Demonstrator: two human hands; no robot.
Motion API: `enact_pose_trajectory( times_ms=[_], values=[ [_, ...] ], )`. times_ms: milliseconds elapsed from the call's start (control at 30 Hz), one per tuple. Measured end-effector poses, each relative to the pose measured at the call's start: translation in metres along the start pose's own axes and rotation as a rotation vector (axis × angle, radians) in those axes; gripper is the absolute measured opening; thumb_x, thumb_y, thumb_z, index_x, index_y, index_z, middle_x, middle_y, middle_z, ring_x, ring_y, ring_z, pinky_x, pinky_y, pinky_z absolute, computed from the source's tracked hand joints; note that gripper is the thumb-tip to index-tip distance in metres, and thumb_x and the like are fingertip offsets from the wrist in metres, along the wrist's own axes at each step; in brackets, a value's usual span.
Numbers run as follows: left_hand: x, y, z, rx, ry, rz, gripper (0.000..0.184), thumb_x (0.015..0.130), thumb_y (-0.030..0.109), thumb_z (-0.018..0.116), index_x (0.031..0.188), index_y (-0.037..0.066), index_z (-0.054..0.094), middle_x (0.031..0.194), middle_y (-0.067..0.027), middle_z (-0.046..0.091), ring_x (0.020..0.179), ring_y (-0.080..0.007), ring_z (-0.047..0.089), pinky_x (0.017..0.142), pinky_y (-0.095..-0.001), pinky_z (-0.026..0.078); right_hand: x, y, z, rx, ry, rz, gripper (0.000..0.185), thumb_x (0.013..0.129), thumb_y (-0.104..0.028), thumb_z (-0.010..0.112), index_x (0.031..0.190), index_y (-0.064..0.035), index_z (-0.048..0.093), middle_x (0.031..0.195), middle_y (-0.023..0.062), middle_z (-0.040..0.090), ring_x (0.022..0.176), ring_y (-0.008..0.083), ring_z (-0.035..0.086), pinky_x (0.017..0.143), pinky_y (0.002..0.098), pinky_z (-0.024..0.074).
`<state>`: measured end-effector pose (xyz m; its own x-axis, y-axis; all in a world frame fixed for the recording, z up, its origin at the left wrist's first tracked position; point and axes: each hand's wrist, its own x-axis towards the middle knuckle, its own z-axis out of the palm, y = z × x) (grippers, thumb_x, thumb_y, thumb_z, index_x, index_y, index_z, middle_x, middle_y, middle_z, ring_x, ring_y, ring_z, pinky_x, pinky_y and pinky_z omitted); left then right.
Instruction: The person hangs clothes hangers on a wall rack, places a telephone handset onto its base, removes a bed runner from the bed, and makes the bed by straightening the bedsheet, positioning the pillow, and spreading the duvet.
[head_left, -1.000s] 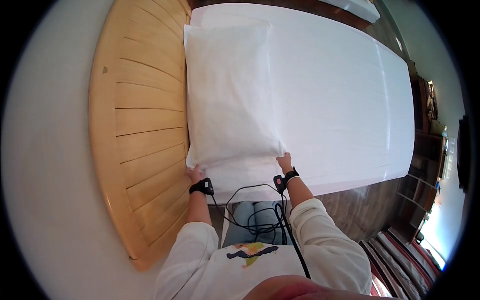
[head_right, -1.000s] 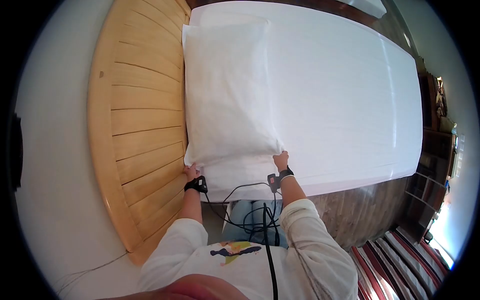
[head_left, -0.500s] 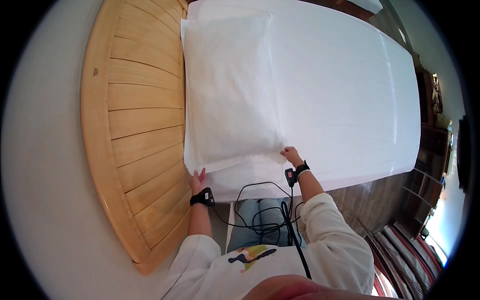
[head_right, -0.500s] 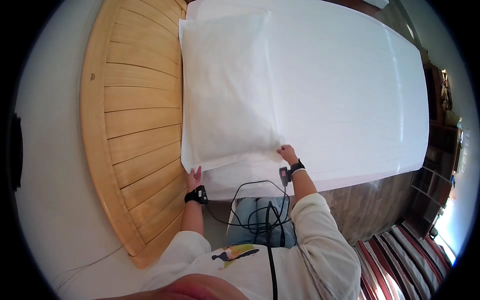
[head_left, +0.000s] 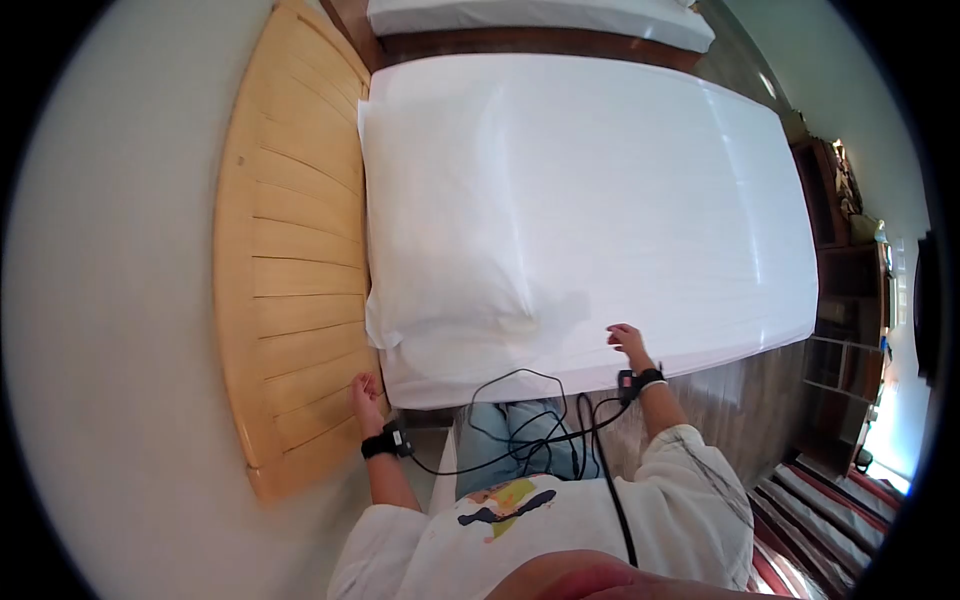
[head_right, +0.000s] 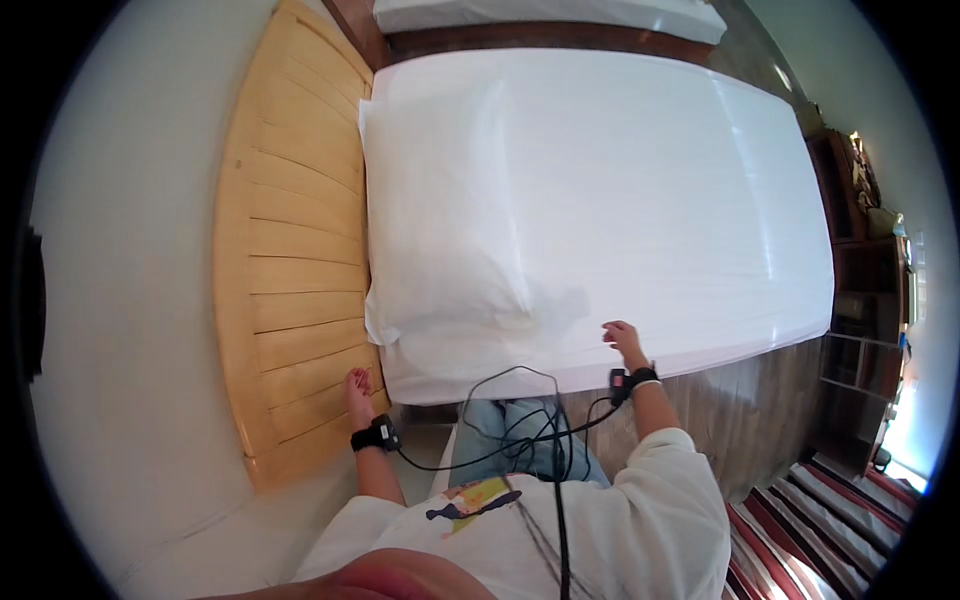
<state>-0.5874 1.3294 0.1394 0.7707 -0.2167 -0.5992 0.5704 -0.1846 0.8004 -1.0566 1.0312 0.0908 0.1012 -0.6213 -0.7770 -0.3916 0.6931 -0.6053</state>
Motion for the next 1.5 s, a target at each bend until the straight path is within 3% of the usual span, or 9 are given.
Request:
enact_pose_trajectory(
  times_ms=[233, 367, 433, 567, 767, 833, 1000, 1100, 1500],
  values=[
    [-0.082, 0.097, 0.027, 0.125, -0.074, 0.443, 0.024, 0.085, 0.023, 0.037, 0.092, 0.003, 0.049, 0.088, -0.0078, 0.058, 0.079, -0.0136, 0.055, 0.067, -0.0222, 0.039, -0.106, -0.028, -0.137, 0.359, 0.407, -0.316, 0.020, 0.079, -0.025, 0.047, 0.089, -0.0103, 0.057, 0.069, -0.0017, 0.053, 0.067, 0.0085, 0.052, 0.058, 0.0225, 0.0380],
    [-0.131, 0.126, 0.053, 0.129, -0.189, 0.498, 0.027, 0.086, 0.025, 0.037, 0.090, 0.002, 0.051, 0.087, -0.0092, 0.058, 0.081, -0.0150, 0.055, 0.068, -0.0236, 0.039, -0.201, -0.032, -0.149, 0.530, 0.498, -0.517, 0.018, 0.081, -0.020, 0.046, 0.088, -0.0078, 0.056, 0.068, -0.0012, 0.053, 0.067, 0.0087, 0.052, 0.056, 0.0204, 0.0367],
    [-0.154, 0.130, 0.080, 0.127, -0.265, 0.530, 0.028, 0.086, 0.025, 0.037, 0.090, 0.002, 0.052, 0.086, -0.0090, 0.058, 0.080, -0.0153, 0.055, 0.068, -0.0239, 0.039, -0.240, -0.036, -0.147, 0.712, 0.458, -0.752, 0.017, 0.081, -0.017, 0.046, 0.089, -0.0046, 0.055, 0.068, -0.0005, 0.053, 0.066, 0.0087, 0.052, 0.055, 0.0203, 0.0372],
    [-0.201, 0.132, 0.111, 0.183, -0.485, 0.615, 0.028, 0.085, 0.026, 0.039, 0.089, 0.002, 0.052, 0.083, -0.0085, 0.058, 0.078, -0.0152, 0.054, 0.069, -0.0245, 0.039, -0.313, -0.004, -0.138, 0.904, 0.401, -0.782, 0.016, 0.081, -0.014, 0.046, 0.089, -0.0032, 0.054, 0.067, 0.0003, 0.053, 0.062, 0.0087, 0.050, 0.055, 0.0194, 0.0376],
    [-0.272, 0.106, 0.141, 0.197, -0.686, 0.470, 0.025, 0.085, 0.024, 0.040, 0.089, 0.002, 0.051, 0.083, -0.0076, 0.058, 0.078, -0.0142, 0.053, 0.071, -0.0247, 0.038, -0.394, 0.051, -0.163, 0.950, 0.641, -0.856, 0.017, 0.081, -0.016, 0.047, 0.089, -0.0021, 0.053, 0.067, 0.0003, 0.050, 0.061, 0.0081, 0.048, 0.059, 0.0201, 0.0385],
    [-0.287, 0.098, 0.163, 0.214, -0.756, 0.480, 0.022, 0.085, 0.022, 0.040, 0.089, 0.003, 0.052, 0.084, -0.0078, 0.059, 0.074, -0.0117, 0.055, 0.064, -0.0203, 0.039, -0.413, 0.063, -0.170, 0.986, 0.757, -0.927, 0.017, 0.081, -0.016, 0.047, 0.089, -0.0017, 0.053, 0.066, 0.0007, 0.050, 0.061, 0.0082, 0.047, 0.061, 0.0207, 0.0389],
    [-0.293, 0.068, 0.203, 0.353, -1.034, 0.454, 0.023, 0.085, 0.023, 0.039, 0.088, 0.003, 0.052, 0.083, -0.0070, 0.058, 0.075, -0.0123, 0.054, 0.066, -0.0220, 0.038, -0.422, 0.109, -0.156, 1.060, 0.855, -0.776, 0.017, 0.081, -0.014, 0.046, 0.087, 0.0003, 0.053, 0.064, 0.0026, 0.052, 0.058, 0.0107, 0.050, 0.059, 0.0225, 0.0438],
    [-0.376, 0.028, 0.260, 0.522, -1.137, 0.415, 0.024, 0.085, 0.023, 0.037, 0.088, 0.004, 0.051, 0.083, -0.0068, 0.058, 0.076, -0.0137, 0.054, 0.069, -0.0244, 0.037, -0.441, 0.147, -0.216, 1.085, 0.937, -0.739, 0.016, 0.080, -0.014, 0.046, 0.087, -0.0006, 0.054, 0.064, 0.0022, 0.053, 0.060, 0.0110, 0.052, 0.060, 0.0224, 0.0435],
    [-0.563, -0.106, 0.479, 0.504, -1.537, 0.358, 0.024, 0.086, 0.023, 0.038, 0.087, 0.003, 0.051, 0.084, -0.0076, 0.057, 0.073, -0.0131, 0.055, 0.064, -0.0222, 0.039, -0.496, 0.239, -0.343, 1.194, 1.517, -0.538, 0.015, 0.080, -0.014, 0.046, 0.084, -0.0021, 0.055, 0.065, 0.0014, 0.052, 0.059, 0.0085, 0.050, 0.057, 0.0204, 0.0418]
  ],
)
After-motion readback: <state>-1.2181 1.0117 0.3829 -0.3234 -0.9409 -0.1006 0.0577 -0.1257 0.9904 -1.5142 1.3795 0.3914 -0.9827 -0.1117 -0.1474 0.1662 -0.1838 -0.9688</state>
